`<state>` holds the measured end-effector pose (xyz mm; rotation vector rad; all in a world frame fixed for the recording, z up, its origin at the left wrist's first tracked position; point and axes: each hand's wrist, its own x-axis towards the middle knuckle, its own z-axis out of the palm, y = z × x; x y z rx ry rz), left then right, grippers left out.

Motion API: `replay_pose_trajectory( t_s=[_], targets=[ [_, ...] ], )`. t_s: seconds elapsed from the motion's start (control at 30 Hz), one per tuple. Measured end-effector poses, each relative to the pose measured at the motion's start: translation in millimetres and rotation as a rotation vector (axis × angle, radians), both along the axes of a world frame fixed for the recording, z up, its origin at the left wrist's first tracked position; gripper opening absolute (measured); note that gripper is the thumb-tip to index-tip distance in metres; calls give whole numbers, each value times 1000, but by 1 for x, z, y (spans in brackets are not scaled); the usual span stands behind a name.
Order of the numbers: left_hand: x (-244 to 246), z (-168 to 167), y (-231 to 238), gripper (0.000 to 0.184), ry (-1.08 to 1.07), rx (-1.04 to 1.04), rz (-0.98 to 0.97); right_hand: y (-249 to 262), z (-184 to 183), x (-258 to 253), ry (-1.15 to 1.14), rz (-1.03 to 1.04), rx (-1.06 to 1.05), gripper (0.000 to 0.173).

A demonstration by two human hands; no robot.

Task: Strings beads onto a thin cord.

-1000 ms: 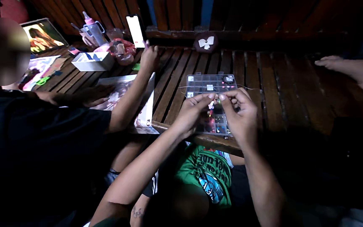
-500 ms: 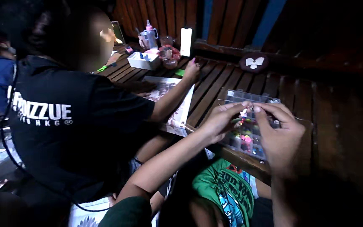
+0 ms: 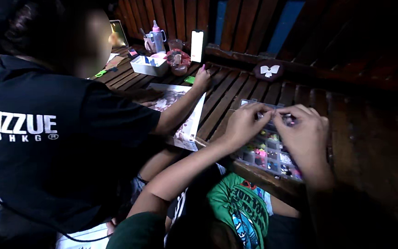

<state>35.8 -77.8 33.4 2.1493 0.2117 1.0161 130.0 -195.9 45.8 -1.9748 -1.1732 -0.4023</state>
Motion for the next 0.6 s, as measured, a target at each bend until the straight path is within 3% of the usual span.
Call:
replay_pose_trajectory(
  t_s=[0.13, 0.27, 0.4, 0.6],
  targets=[
    [38, 3, 36, 19, 87, 103, -55, 23, 12, 50, 107, 116, -140, 15],
    [69, 23, 64, 22, 292, 165, -245, 32, 2, 82, 516, 132, -93, 18],
    [92, 19, 79, 16, 364, -70, -448, 30, -10, 94, 783, 176, 23, 19],
    [90, -16, 74, 15, 252, -423, -587, 26, -3, 86, 803, 224, -18, 30]
  ],
)
